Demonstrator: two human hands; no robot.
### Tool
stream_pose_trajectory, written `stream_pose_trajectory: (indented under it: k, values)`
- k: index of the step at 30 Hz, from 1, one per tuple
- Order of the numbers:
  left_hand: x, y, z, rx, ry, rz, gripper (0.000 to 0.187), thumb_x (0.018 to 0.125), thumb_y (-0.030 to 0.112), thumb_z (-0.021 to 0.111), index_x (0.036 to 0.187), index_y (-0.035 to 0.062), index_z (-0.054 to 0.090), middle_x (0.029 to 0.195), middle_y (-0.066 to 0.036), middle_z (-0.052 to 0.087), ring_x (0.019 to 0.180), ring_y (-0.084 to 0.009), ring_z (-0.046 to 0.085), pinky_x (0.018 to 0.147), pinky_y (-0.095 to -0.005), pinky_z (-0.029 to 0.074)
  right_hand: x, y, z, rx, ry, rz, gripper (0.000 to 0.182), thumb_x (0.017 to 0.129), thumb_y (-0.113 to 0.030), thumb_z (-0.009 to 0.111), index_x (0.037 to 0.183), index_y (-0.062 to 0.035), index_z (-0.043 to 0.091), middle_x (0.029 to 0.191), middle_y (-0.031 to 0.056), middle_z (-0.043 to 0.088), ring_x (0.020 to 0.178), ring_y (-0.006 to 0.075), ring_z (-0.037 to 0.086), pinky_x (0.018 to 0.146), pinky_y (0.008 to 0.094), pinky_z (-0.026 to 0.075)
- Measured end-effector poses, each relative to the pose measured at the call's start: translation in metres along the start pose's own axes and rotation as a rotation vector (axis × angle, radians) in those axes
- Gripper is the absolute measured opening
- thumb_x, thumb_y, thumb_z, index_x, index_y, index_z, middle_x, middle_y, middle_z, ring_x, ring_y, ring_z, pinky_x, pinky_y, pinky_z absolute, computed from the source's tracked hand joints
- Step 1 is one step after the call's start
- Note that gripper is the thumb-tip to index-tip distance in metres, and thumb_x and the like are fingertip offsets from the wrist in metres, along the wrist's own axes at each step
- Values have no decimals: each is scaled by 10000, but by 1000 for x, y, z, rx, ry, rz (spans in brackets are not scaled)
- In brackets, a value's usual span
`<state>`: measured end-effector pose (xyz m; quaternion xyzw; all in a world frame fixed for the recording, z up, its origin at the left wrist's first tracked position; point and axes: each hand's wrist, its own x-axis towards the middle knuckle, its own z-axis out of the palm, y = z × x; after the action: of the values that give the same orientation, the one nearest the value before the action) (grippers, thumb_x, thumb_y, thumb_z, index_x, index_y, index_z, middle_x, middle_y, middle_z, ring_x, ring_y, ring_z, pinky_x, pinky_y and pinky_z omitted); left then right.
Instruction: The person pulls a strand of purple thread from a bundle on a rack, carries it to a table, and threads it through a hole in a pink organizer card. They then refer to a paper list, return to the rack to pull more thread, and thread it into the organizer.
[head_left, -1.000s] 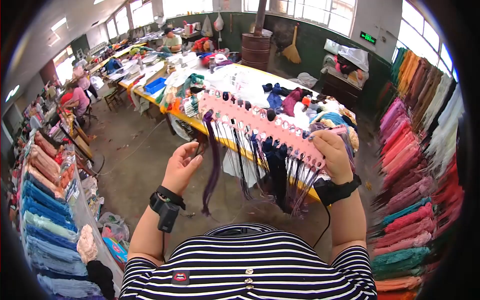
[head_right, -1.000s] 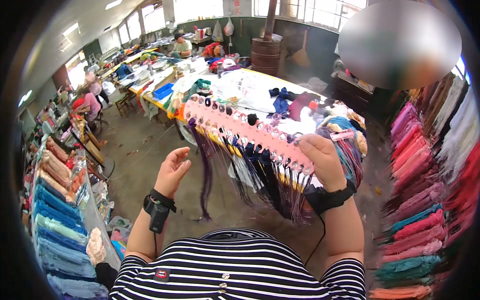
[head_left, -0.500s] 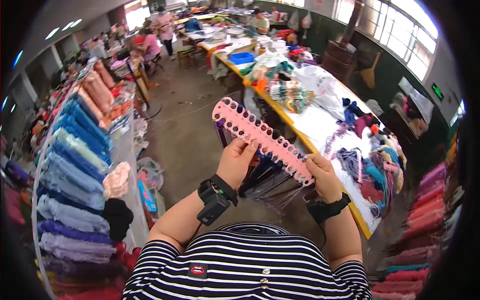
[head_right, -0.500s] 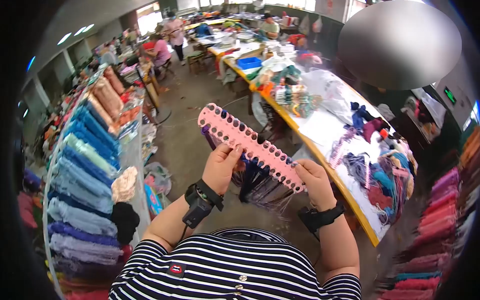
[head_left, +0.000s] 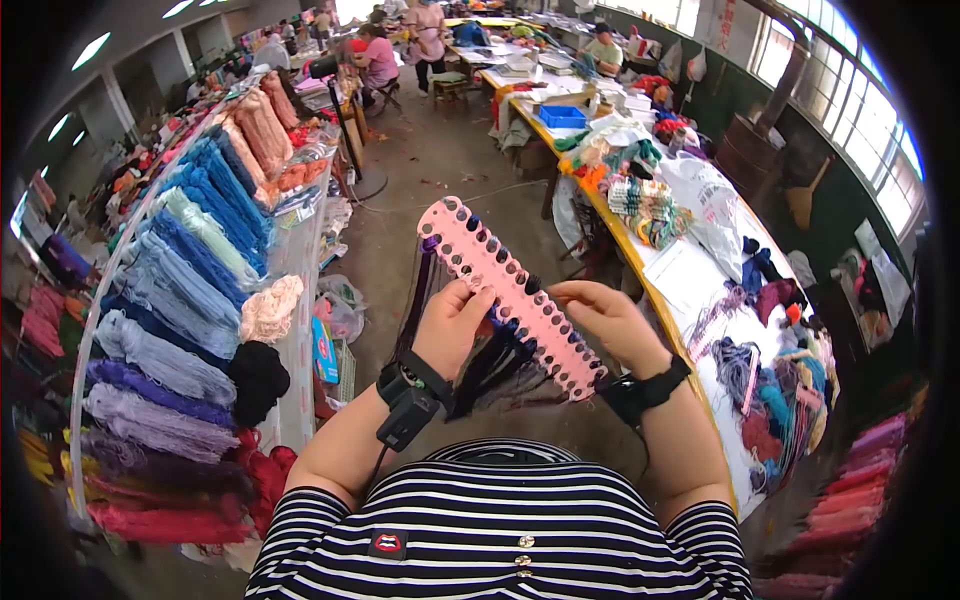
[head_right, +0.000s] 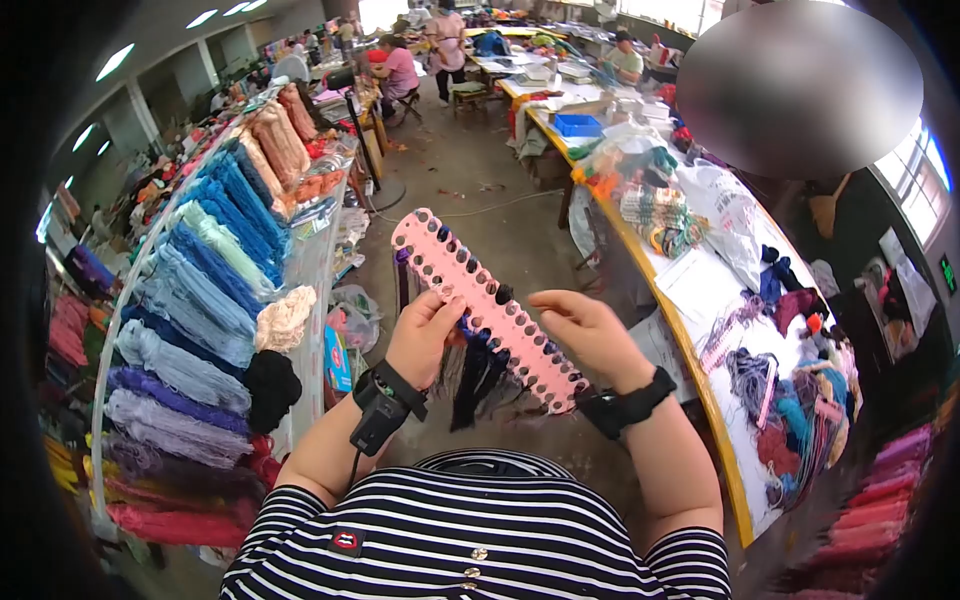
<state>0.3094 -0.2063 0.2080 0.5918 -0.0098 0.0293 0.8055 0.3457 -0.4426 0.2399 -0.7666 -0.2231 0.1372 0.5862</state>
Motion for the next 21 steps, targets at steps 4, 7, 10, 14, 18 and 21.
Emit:
stream_pose_trajectory:
  k: [4, 7, 10, 14, 18, 21]
  values:
    - [-2, 19, -4, 107, 56, 104, 158, 928, 195, 583, 899, 47, 630, 788, 13, 620, 664, -44, 538, 589, -199, 436, 22, 8, 22, 668, -338, 74, 461, 996, -264, 449, 1338, 44, 430, 1276, 102, 548, 1113, 156, 555, 966, 306, 433]
    - [2, 27, -19, 149, 88, 157, 149, 922, 192, 583, 909, 50, 624, 772, 18, 614, 639, -46, 535, 578, -211, 437, 33, 18, 26, 991, -546, 200, 542, 1009, -380, 392, 1371, 23, 389, 1295, 121, 543, 1164, 188, 551, 997, 347, 440]
    - [2, 38, -20, 71, 164, 116, 118, 911, 184, 590, 906, 70, 618, 775, 14, 632, 633, -52, 568, 569, -212, 453, 37, 44, 23, 929, -543, 319, 493, 992, -354, 454, 1303, 28, 477, 1204, 102, 608, 1087, 160, 593, 956, 319, 460]
    - [3, 46, -21, 28, 191, 92, 83, 904, 173, 596, 919, 92, 609, 778, 16, 644, 657, -59, 613, 563, -201, 478, 32, 52, 18, 778, -531, 264, 294, 920, -132, 566, 1168, 24, 589, 1119, 64, 643, 981, 116, 609, 888, 264, 461]
    - [-5, 46, -22, 93, 229, 87, 83, 900, 177, 605, 916, 96, 610, 785, 17, 651, 647, -57, 613, 563, -201, 481, 30, 57, 8, 537, -497, 201, 264, 875, -72, 621, 1120, 26, 609, 972, 15, 661, 906, 74, 589, 844, 237, 450]
    - [-9, 42, -24, 126, 288, 124, 85, 898, 179, 610, 924, 98, 617, 794, 20, 654, 647, -62, 614, 565, -205, 483, 32, 70, -1, 477, -417, 141, 274, 898, -96, 607, 1141, 29, 607, 1029, 44, 668, 896, 107, 620, 860, 270, 473]
